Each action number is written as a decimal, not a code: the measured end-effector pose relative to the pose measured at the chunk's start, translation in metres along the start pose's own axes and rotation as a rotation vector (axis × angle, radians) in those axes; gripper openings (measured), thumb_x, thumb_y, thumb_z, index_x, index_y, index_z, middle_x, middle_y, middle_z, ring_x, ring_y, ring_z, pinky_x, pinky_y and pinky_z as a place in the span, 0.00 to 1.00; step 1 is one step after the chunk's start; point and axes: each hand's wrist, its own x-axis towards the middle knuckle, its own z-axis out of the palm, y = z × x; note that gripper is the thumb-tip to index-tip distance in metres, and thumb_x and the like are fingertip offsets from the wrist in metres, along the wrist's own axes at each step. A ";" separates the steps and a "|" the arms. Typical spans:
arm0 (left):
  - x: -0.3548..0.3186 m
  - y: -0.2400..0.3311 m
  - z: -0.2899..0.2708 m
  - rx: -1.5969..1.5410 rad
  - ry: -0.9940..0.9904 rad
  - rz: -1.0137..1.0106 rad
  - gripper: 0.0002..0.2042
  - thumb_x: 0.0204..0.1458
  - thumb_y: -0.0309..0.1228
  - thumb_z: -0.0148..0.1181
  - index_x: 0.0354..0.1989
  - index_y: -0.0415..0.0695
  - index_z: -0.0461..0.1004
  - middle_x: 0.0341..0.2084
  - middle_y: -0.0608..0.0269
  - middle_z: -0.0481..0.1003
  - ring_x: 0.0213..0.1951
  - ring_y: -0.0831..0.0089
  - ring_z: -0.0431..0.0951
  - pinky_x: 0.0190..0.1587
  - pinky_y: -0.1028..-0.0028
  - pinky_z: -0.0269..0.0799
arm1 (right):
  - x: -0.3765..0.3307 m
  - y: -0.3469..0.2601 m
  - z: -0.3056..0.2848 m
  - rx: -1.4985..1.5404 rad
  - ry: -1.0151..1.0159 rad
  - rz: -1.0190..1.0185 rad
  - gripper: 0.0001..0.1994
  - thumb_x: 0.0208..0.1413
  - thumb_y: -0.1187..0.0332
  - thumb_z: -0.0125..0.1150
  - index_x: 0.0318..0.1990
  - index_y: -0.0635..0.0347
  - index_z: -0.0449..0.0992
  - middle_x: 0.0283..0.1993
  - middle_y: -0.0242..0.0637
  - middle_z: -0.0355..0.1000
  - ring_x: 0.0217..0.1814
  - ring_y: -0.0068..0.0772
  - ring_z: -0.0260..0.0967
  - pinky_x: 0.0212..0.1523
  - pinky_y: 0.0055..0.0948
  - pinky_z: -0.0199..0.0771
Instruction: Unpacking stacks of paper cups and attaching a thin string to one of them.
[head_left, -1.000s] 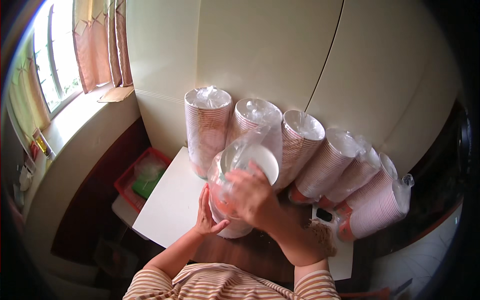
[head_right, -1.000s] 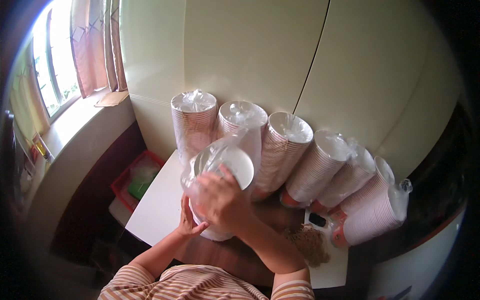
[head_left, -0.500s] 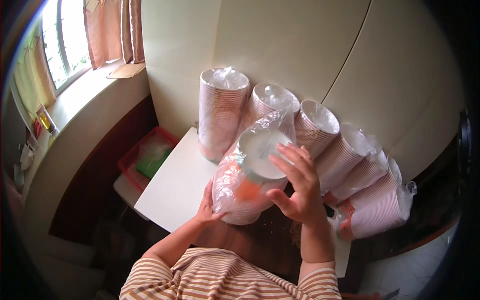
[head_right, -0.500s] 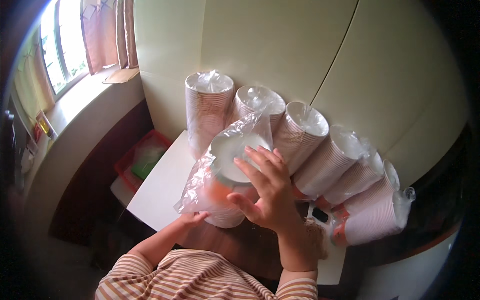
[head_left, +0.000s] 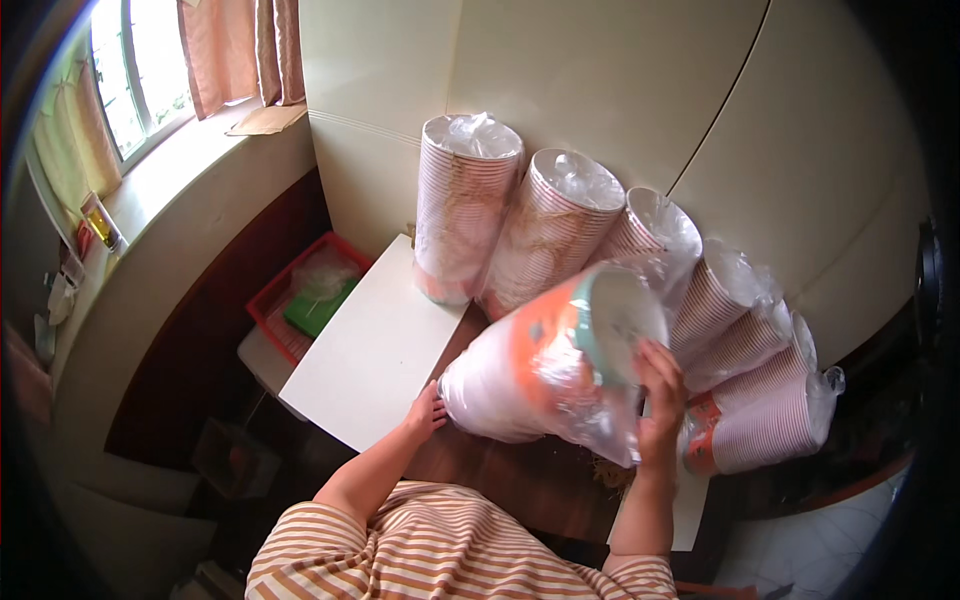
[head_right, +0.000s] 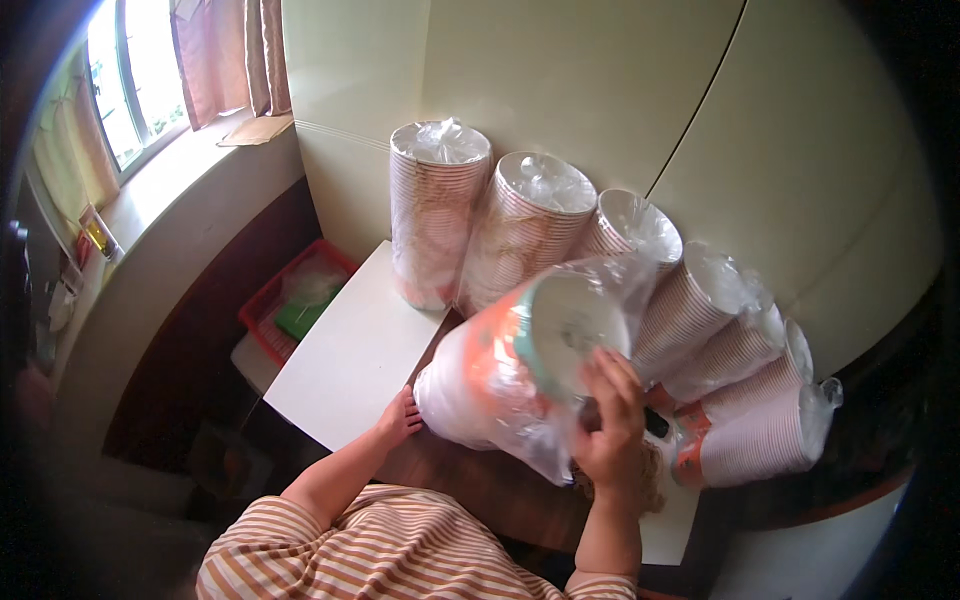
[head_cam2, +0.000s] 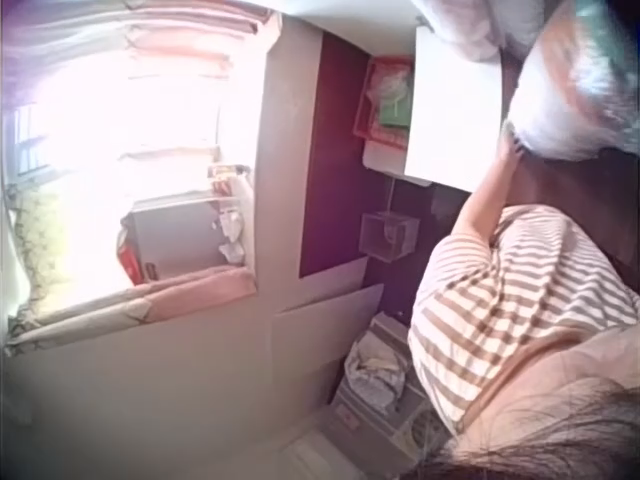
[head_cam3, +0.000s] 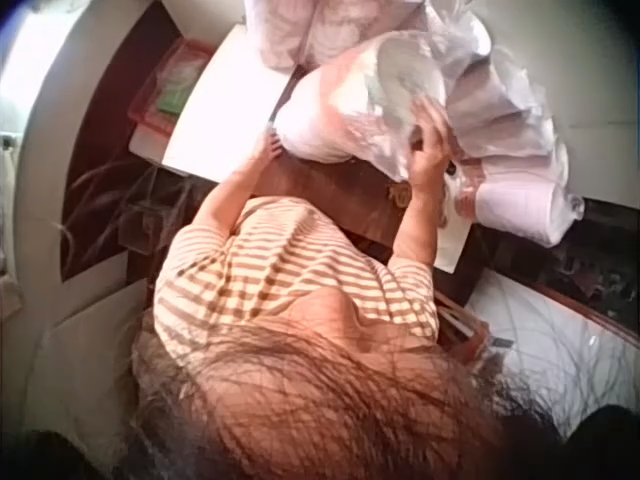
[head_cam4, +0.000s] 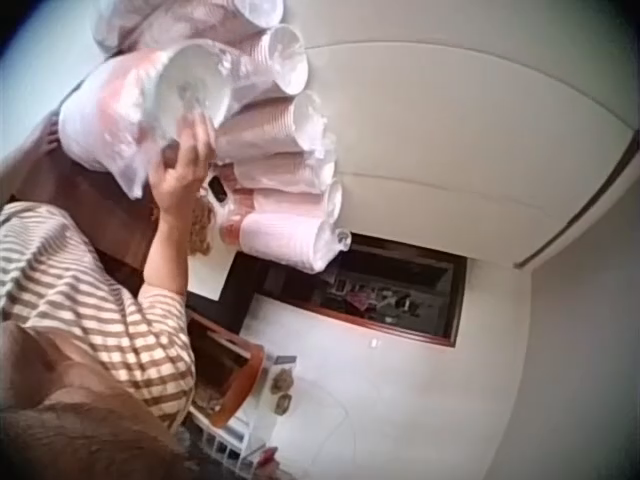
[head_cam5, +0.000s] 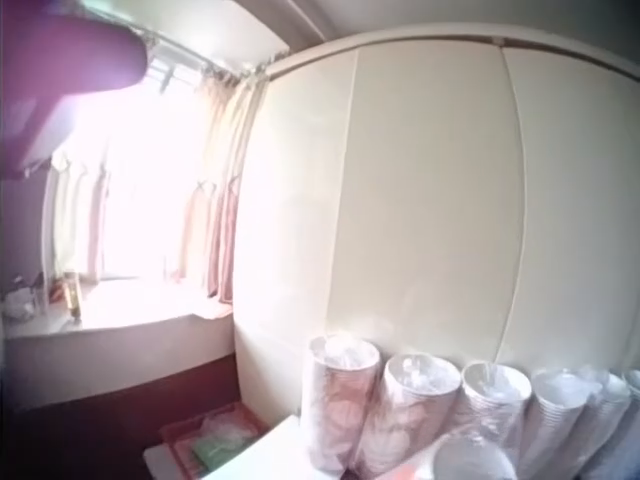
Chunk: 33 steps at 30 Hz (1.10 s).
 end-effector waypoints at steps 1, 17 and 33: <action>-0.002 0.003 0.007 -0.020 -0.047 -0.015 0.35 0.55 0.57 0.43 0.62 0.42 0.57 0.58 0.53 0.63 0.57 0.61 0.62 0.58 0.58 0.59 | -0.010 0.006 -0.004 0.003 0.043 0.056 0.20 0.45 0.66 0.64 0.47 0.63 0.72 0.54 0.45 0.68 0.58 0.50 0.64 0.58 0.43 0.63; -0.167 0.159 0.086 0.310 -0.263 0.590 0.20 0.48 0.34 0.67 0.45 0.36 0.69 0.33 0.63 0.75 0.34 0.77 0.74 0.37 0.74 0.72 | -0.205 0.127 0.038 0.887 1.156 1.153 0.27 0.61 0.50 0.40 0.62 0.58 0.59 0.63 0.41 0.57 0.61 0.42 0.59 0.61 0.42 0.61; -0.306 0.204 0.284 1.749 -0.481 1.325 0.26 0.42 0.45 0.63 0.28 0.26 0.72 0.24 0.39 0.75 0.31 0.50 0.79 0.35 0.63 0.75 | -0.188 0.014 0.226 2.069 0.769 1.472 0.31 0.53 0.37 0.45 0.59 0.41 0.63 0.62 0.31 0.62 0.62 0.43 0.60 0.54 0.56 0.67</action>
